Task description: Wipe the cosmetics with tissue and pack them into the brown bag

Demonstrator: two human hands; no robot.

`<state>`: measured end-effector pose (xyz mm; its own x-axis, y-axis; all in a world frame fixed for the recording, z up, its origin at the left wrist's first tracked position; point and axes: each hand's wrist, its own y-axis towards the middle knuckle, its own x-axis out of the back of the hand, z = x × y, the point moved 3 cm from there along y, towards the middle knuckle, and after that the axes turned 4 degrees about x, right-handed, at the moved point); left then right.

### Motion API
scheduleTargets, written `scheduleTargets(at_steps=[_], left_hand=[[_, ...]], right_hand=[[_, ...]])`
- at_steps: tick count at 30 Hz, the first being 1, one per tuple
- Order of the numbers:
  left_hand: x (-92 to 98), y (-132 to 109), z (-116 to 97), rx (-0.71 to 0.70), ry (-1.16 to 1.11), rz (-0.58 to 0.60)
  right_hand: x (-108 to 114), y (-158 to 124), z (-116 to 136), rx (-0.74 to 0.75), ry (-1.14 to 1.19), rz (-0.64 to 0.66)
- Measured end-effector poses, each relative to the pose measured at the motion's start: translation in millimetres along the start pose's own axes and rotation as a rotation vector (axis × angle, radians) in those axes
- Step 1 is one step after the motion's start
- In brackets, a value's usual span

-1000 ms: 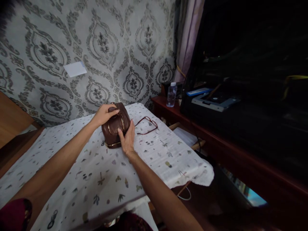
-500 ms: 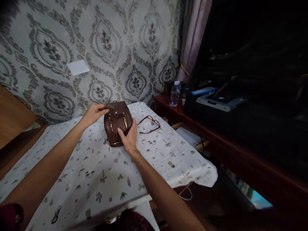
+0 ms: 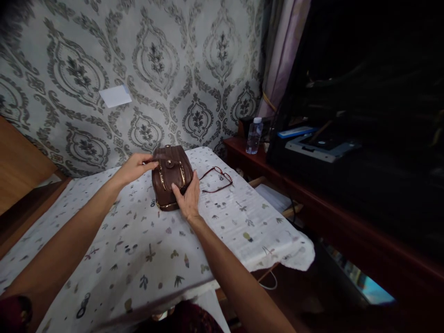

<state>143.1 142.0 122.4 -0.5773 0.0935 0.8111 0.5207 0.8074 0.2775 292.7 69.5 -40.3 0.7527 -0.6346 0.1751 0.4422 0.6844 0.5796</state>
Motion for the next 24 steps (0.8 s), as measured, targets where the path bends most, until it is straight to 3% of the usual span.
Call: scheduleTargets(at_steps=[6,13,24], left_hand=[[-5.3,2.9,-23.7,-0.096,0.141,-0.157],[-20.6,11.1,-51.8,-0.185,0.118,-0.103],[-33.3,10.0,-46.3,-0.213,-0.077,-0.074]], right_hand=[[1.5,-0.9,-1.6,0.001,0.026,0.016],[1.0,-2.4,-4.8,0.010,0.088,0.005],[-0.4,-0.5,-7.2,-0.012,0.159,-0.029]])
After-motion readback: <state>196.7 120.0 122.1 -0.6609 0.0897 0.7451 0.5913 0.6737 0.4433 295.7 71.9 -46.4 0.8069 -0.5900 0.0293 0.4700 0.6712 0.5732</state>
